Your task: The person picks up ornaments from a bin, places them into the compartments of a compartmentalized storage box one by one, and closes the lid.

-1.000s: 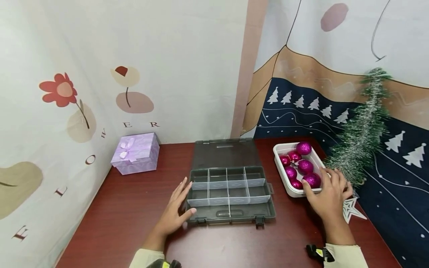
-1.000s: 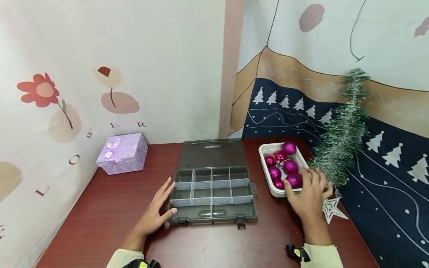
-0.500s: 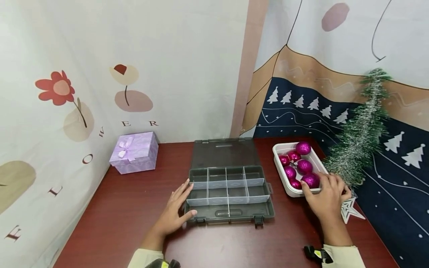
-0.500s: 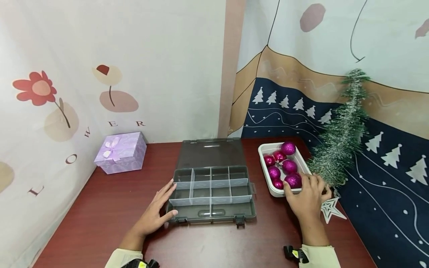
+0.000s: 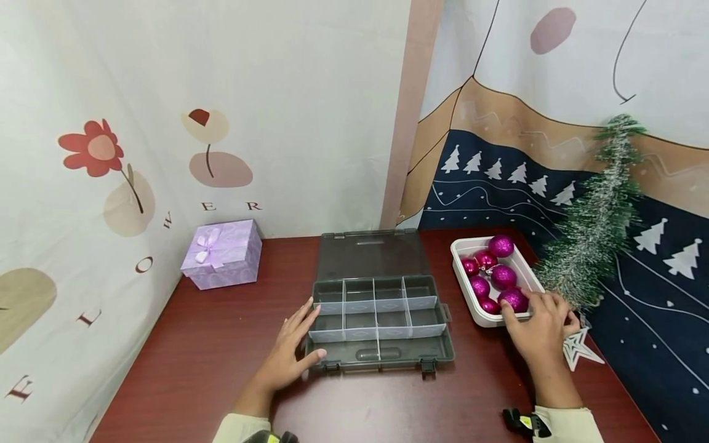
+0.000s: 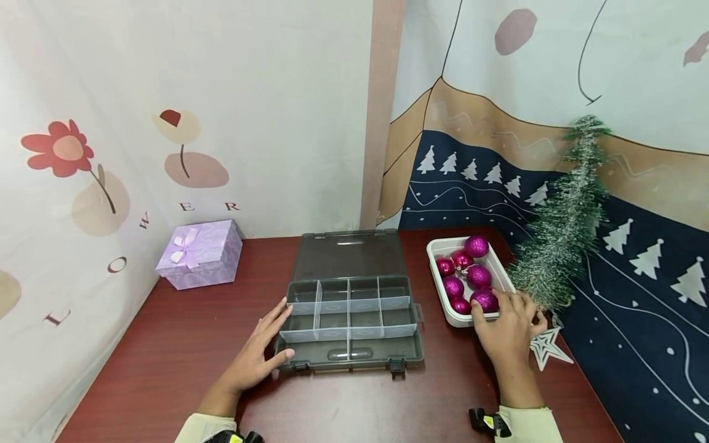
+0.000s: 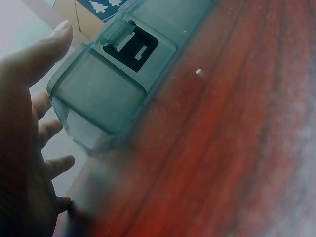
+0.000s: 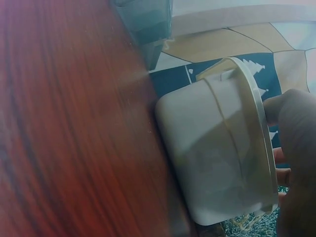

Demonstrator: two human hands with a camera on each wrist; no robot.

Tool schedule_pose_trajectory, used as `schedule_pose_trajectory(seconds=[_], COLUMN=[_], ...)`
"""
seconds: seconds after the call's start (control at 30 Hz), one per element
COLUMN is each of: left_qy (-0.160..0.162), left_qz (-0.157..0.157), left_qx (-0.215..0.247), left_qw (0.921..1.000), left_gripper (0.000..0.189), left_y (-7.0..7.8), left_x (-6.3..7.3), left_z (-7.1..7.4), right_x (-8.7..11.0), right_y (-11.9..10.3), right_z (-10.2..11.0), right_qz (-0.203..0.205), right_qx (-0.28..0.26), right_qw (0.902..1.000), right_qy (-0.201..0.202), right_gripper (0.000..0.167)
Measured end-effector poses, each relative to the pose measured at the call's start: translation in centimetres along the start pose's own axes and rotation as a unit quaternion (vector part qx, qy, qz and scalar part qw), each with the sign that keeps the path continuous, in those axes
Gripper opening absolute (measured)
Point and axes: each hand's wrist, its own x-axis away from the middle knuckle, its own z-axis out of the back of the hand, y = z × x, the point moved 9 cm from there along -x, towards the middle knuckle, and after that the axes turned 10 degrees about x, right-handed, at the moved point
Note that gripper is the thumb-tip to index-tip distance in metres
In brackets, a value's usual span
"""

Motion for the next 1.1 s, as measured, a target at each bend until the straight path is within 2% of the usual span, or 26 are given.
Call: schedule_pose_trajectory(seconds=[0.2, 0.4, 0.53, 0.63, 0.87, 1.1], left_qy=[-0.001, -0.001, 0.003, -0.001, -0.003, -0.003], left_qz=[0.005, 0.0, 0.002, 0.004, 0.007, 0.009], left_qx=[-0.003, 0.0, 0.006, 0.001, 0.002, 0.004], left_qw=[1.0, 1.0, 1.0, 1.0, 1.0, 0.9999], left_gripper=[0.086, 0.086, 0.086, 0.086, 0.087, 0.087], left_y=[-0.2, 0.0, 0.1, 0.1, 0.2, 0.2], left_x=[0.3, 0.4, 0.3, 0.3, 0.2, 0.1], left_z=[-0.2, -0.4, -0.1, 0.0, 0.1, 0.0], right_x=[0.2, 0.2, -0.2, -0.7, -2.1, -3.3], right_y=[0.0, -0.4, -0.9, -1.2, -1.6, -2.8], right_z=[0.0, 0.6, 0.9, 1.1, 0.8, 0.1], right_qz=[-0.006, 0.022, 0.029, 0.021, -0.003, 0.009], right_qx=[-0.01, -0.029, -0.041, -0.054, -0.078, -0.08], right_qw=[0.9999, 0.9987, 0.9979, 0.9981, 0.9957, 0.989], right_qy=[0.001, 0.037, 0.04, 0.023, -0.049, -0.124], right_gripper=[0.046, 0.045, 0.047, 0.047, 0.046, 0.048])
